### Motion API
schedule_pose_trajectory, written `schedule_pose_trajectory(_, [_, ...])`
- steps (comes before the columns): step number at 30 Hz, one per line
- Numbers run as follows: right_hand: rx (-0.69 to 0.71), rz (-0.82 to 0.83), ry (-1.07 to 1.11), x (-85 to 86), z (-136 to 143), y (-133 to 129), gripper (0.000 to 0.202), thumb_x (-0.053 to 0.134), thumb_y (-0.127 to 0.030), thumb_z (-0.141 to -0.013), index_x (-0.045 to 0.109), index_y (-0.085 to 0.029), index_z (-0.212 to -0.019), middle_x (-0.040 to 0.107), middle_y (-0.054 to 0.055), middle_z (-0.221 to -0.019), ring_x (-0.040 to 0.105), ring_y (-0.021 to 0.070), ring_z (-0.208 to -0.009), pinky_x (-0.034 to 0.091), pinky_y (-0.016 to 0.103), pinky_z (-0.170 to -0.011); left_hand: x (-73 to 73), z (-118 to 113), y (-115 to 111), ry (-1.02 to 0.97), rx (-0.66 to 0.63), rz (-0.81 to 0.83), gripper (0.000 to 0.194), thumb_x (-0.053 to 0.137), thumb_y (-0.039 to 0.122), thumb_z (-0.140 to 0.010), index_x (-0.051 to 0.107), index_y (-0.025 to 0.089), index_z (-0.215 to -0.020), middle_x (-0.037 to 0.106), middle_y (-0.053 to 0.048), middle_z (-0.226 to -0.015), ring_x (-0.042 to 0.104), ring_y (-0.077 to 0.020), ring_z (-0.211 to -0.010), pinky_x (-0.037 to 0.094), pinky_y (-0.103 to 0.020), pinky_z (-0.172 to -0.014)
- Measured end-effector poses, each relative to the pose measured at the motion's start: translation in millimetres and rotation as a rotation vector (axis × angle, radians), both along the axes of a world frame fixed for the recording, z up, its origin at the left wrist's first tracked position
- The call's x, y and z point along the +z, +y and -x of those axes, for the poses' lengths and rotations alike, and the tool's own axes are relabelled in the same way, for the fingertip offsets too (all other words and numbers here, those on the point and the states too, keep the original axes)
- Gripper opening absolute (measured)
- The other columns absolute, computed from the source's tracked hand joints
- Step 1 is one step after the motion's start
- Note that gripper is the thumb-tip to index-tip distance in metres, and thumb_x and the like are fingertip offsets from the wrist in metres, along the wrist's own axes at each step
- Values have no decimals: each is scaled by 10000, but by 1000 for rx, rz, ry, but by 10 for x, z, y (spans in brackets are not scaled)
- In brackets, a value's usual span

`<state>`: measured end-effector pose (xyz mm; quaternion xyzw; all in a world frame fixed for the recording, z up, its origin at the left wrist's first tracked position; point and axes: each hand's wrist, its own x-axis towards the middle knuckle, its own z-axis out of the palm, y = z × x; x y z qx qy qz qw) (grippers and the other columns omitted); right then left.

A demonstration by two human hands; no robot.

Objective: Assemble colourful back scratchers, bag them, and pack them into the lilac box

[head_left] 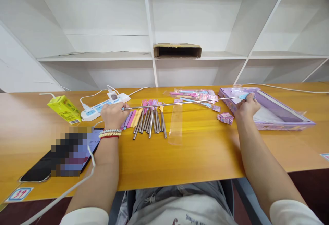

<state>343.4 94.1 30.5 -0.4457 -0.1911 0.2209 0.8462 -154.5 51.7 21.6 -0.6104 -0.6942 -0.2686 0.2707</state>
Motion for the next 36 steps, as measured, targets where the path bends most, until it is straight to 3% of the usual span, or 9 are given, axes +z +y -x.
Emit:
schedule_pose_trajectory(4, [-59, 17, 4, 20, -99, -28, 339, 438, -327, -896, 241, -221, -641, 190, -87, -445, 184, 55, -389, 151, 219, -377, -1, 82, -23, 12, 9, -61, 230, 436, 294, -776, 595, 187, -650, 580, -86, -648, 545, -236, -758, 301, -392, -783])
schedule_pose_trajectory(9, [-94, 103, 121, -31, -238, -7, 271, 385, -326, -900, 313, -211, -665, 257, -78, -477, 216, 53, -382, 146, 215, -385, 29, 130, -114, -143, 138, -145, 238, 425, 317, -780, 577, 175, -665, 574, -130, -751, 514, -291, -858, 294, -439, -757])
schedule_pose_trajectory(16, [-64, 27, -13, -60, -218, 20, 122, 419, -241, -830, 507, -179, -888, 406, -50, -580, 346, 55, -399, 213, 199, -386, 18, 100, -65, -425, 70, -263, 162, 454, 305, -762, 510, 172, -835, 572, -139, -907, 523, -274, -915, 373, -406, -771])
schedule_pose_trajectory(19, [100, 11, 34, -60, -210, -15, 228, 416, -332, -812, 538, -148, -869, 518, 17, -664, 446, 88, -439, 257, 212, -382, -23, 129, -29, -600, 61, -311, 250, 485, 280, -743, 472, 152, -957, 584, -117, -914, 553, -228, -846, 419, -366, -770])
schedule_pose_trajectory(23, [312, -100, 151, -66, -201, -72, 524, 230, -530, -839, 544, -113, -879, 572, 158, -889, 586, 186, -618, 396, 292, -462, -86, 181, 8, -726, -13, -348, 372, 479, 160, -708, 416, 130, -1073, 596, -99, -963, 571, -192, -883, 436, -328, -818])
schedule_pose_trajectory(26, [342, -149, 239, -76, -176, -95, 631, 158, -608, -816, 536, -111, -905, 550, 194, -934, 611, 248, -765, 450, 391, -566, -121, 195, 48, -813, -100, -312, 440, 446, 91, -681, 382, 134, -1115, 583, -117, -1068, 572, -184, -950, 442, -311, -823])
schedule_pose_trajectory(30, [317, -119, 264, -103, -174, -79, 658, 91, -621, -814, 525, -128, -873, 546, 182, -890, 612, 241, -764, 460, 384, -557, -134, 190, 88, -844, -130, -258, 446, 470, 112, -668, 402, 158, -1106, 573, -126, -1121, 582, -182, -951, 444, -310, -811])
schedule_pose_trajectory(33, [324, -57, 236, -132, -211, -36, 603, 115, -576, -842, 524, -134, -845, 556, 164, -878, 615, 226, -706, 449, 346, -509, -108, 186, 67, -777, -61, -248, 388, 503, 164, -664, 467, 164, -1050, 603, -117, -1059, 574, -203, -958, 431, -321, -819])
schedule_pose_trajectory(36, [289, -13, 179, -167, -216, 16, 318, 307, -392, -852, 512, -149, -861, 580, 108, -866, 599, 168, -605, 405, 263, -437, -72, 163, 18, -703, 48, -210, 352, 501, 191, -657, 530, 154, -1006, 634, -116, -946, 588, -227, -873, 424, -354, -793])
